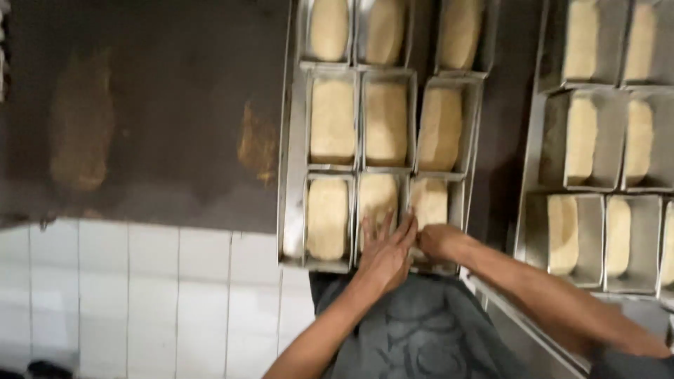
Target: Arranging pieces of bread dough into metal baking tins on a tray.
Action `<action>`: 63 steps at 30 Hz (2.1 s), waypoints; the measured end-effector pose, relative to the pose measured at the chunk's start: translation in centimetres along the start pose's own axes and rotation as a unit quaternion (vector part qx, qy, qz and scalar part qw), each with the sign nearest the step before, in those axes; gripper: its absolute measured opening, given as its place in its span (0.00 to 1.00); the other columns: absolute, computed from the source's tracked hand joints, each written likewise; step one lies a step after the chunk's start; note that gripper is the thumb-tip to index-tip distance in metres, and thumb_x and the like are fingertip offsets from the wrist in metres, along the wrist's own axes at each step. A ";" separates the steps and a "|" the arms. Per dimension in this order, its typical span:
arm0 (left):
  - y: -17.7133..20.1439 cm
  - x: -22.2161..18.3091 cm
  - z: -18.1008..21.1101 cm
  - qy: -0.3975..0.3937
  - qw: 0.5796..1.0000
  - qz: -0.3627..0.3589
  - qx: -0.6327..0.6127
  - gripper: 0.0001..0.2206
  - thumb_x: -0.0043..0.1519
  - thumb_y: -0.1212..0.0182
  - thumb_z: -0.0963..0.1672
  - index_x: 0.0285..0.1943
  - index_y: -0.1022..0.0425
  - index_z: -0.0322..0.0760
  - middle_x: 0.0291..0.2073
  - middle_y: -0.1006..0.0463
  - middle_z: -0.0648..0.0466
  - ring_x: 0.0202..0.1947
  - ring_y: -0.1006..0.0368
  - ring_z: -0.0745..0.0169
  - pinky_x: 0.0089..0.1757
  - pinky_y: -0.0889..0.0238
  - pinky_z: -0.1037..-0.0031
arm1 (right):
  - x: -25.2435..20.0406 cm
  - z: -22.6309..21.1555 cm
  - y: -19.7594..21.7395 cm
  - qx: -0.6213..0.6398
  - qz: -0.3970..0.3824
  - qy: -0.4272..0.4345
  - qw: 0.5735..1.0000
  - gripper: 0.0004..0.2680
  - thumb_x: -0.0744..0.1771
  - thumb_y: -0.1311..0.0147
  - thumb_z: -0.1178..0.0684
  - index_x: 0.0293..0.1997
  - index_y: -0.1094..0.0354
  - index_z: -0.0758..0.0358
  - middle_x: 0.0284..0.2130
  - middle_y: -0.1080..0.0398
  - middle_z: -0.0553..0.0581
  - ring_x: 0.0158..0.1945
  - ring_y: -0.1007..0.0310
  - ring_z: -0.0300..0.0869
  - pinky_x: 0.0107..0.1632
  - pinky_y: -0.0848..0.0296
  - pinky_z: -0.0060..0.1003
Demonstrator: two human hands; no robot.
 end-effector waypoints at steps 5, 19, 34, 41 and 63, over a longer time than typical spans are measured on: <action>0.1 0.0 -0.2 0.039 0.997 -0.050 -0.035 0.38 0.56 0.36 0.43 0.78 0.46 0.36 0.76 0.45 0.49 0.75 0.55 0.33 0.63 0.68 0.26 | -3.5 -2.8 0.9 -0.097 0.015 0.056 0.994 0.10 0.65 0.45 0.50 0.44 0.23 0.64 0.40 0.24 0.69 0.46 0.22 0.60 0.50 0.24 0.50; 0.0 -0.7 -0.1 0.019 0.999 -0.035 -0.027 0.36 0.56 0.35 0.43 0.76 0.43 0.35 0.76 0.45 0.47 0.74 0.54 0.32 0.62 0.68 0.25 | 1.9 1.8 -0.3 0.173 0.235 0.097 0.952 0.14 0.64 0.45 0.51 0.54 0.29 0.65 0.45 0.25 0.72 0.48 0.26 0.66 0.49 0.28 0.54; -0.4 -2.2 0.8 0.042 0.991 -0.118 -0.054 0.38 0.56 0.36 0.44 0.78 0.48 0.36 0.76 0.47 0.48 0.76 0.57 0.34 0.63 0.70 0.25 | 10.1 6.7 0.9 -0.042 0.149 0.037 0.987 0.11 0.66 0.50 0.49 0.42 0.21 0.62 0.44 0.25 0.68 0.46 0.23 0.61 0.49 0.26 0.54; 0.1 -0.4 0.1 0.038 0.996 -0.065 -0.056 0.39 0.55 0.36 0.43 0.78 0.48 0.36 0.77 0.47 0.48 0.76 0.57 0.33 0.62 0.70 0.26 | 0.0 -1.7 5.8 0.011 0.092 0.105 0.990 0.12 0.66 0.49 0.48 0.38 0.23 0.66 0.36 0.23 0.69 0.40 0.23 0.61 0.44 0.26 0.53; 0.2 0.6 -0.1 0.024 0.998 -0.040 -0.040 0.39 0.59 0.37 0.43 0.81 0.49 0.36 0.78 0.46 0.49 0.78 0.54 0.35 0.67 0.66 0.30 | -2.3 -4.0 10.5 -0.229 0.029 0.026 0.973 0.10 0.67 0.50 0.55 0.47 0.23 0.65 0.46 0.23 0.67 0.50 0.22 0.61 0.50 0.22 0.52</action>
Point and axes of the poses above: each hand's wrist, its own x-axis towards the middle knuckle, its own y-axis out of the back of the hand, z = x × y, the point moved 7 cm from there along x, towards the middle knuckle
